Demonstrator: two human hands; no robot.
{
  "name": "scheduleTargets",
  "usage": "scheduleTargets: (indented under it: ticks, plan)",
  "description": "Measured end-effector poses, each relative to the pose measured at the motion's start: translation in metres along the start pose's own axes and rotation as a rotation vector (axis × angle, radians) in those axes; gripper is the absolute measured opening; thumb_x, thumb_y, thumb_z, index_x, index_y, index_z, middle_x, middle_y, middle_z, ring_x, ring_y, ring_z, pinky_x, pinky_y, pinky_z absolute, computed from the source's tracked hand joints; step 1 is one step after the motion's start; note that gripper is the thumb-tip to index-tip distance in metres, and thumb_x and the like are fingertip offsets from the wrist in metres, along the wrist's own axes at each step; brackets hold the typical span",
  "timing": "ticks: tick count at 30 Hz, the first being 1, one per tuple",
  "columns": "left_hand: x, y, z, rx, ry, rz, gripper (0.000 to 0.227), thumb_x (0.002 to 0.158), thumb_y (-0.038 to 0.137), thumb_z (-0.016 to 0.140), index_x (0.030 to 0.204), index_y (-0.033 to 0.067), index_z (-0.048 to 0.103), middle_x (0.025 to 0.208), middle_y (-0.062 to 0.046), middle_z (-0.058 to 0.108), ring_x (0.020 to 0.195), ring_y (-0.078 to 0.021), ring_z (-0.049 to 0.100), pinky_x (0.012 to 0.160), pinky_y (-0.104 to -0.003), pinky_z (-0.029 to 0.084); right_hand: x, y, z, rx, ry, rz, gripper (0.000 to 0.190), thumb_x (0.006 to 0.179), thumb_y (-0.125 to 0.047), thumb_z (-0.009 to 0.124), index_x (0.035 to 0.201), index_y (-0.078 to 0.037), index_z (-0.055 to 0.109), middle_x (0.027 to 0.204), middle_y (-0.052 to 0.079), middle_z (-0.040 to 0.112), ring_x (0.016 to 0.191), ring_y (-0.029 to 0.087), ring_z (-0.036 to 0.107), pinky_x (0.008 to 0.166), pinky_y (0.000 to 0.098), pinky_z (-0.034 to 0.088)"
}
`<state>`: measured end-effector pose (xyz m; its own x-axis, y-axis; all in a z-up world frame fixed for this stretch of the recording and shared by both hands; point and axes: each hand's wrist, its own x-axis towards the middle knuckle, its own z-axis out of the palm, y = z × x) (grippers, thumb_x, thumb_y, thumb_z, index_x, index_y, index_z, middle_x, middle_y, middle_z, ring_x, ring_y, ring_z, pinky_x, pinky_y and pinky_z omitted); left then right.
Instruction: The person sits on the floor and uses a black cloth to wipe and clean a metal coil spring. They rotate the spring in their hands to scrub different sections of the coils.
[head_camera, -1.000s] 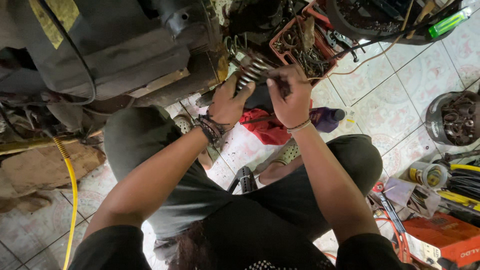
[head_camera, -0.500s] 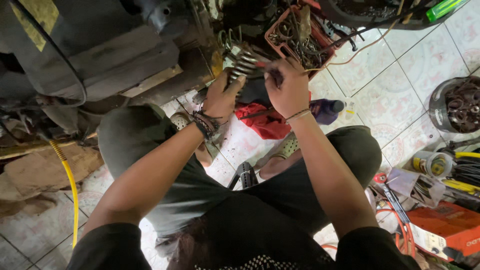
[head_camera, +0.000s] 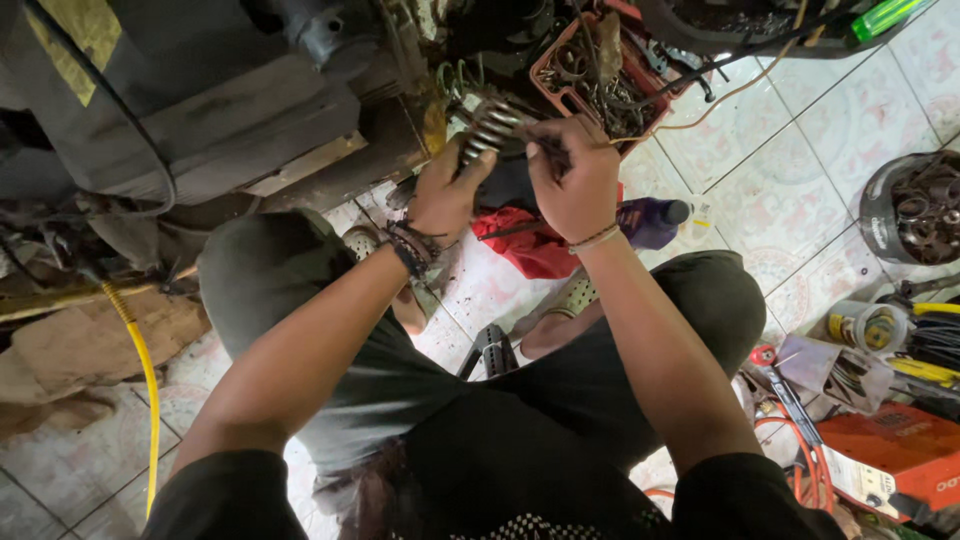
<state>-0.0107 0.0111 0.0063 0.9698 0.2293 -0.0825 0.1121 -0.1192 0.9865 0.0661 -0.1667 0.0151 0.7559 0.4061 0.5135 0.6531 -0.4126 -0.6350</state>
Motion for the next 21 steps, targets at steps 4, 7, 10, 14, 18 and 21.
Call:
scheduleTargets:
  ticks: [4, 7, 10, 14, 18, 21]
  plan:
    - [-0.003, 0.005, 0.006, 0.043, 0.001, -0.053, 0.048, 0.099, 0.04, 0.064, 0.129, 0.0027, 0.062, 0.111, -0.025, 0.071, 0.111, -0.0433, 0.068, 0.099, -0.051, 0.05, -0.002, 0.025, 0.003, -0.228, -0.054, -0.097, 0.016, 0.082, -0.011, 0.076, 0.097, -0.012, 0.074, 0.075, 0.011, 0.066, 0.074, 0.04, 0.069, 0.067, 0.0479, 0.055]
    - [-0.002, -0.001, 0.008, 0.073, 0.052, -0.064, 0.049, 0.097, 0.038, 0.068, 0.129, 0.0021, 0.063, 0.107, -0.023, 0.072, 0.11, -0.041, 0.069, 0.096, -0.049, 0.052, -0.005, 0.024, 0.006, -0.194, -0.016, -0.101, 0.017, 0.081, -0.011, 0.078, 0.097, -0.014, 0.075, 0.074, 0.012, 0.065, 0.071, 0.04, 0.068, 0.067, 0.0463, 0.056]
    - [-0.005, -0.007, 0.012, 0.068, 0.077, -0.081, 0.047, 0.097, 0.041, 0.068, 0.129, 0.0069, 0.064, 0.107, -0.02, 0.074, 0.111, -0.0379, 0.07, 0.097, -0.046, 0.053, -0.011, 0.012, 0.004, -0.244, 0.0, -0.032, 0.014, 0.083, -0.018, 0.074, 0.097, -0.016, 0.073, 0.065, 0.008, 0.062, 0.064, 0.035, 0.069, 0.062, 0.0426, 0.056]
    - [-0.002, 0.001, 0.006, 0.082, 0.06, -0.106, 0.042, 0.097, 0.038, 0.067, 0.125, 0.0064, 0.065, 0.104, -0.021, 0.073, 0.107, -0.0407, 0.07, 0.093, -0.048, 0.054, -0.001, 0.002, 0.001, -0.138, -0.004, -0.129, 0.01, 0.089, -0.009, 0.072, 0.099, -0.01, 0.073, 0.08, 0.009, 0.069, 0.072, 0.04, 0.068, 0.064, 0.0441, 0.056]
    - [0.004, -0.011, 0.001, 0.14, -0.015, -0.143, 0.041, 0.097, 0.043, 0.063, 0.121, 0.0096, 0.064, 0.104, -0.022, 0.071, 0.106, -0.0432, 0.069, 0.09, -0.051, 0.053, 0.002, 0.003, 0.0, -0.093, -0.007, -0.205, 0.008, 0.093, -0.009, 0.071, 0.1, -0.009, 0.072, 0.089, 0.008, 0.069, 0.078, 0.04, 0.068, 0.066, 0.0444, 0.055]
    - [-0.001, 0.008, 0.002, 0.219, -0.003, -0.233, 0.042, 0.092, 0.053, 0.063, 0.115, 0.0184, 0.065, 0.102, -0.015, 0.073, 0.105, -0.0405, 0.07, 0.088, -0.052, 0.054, 0.004, 0.007, 0.0, -0.1, 0.006, -0.24, 0.01, 0.094, -0.015, 0.074, 0.103, -0.013, 0.074, 0.098, 0.004, 0.071, 0.088, 0.032, 0.07, 0.08, 0.0394, 0.056]
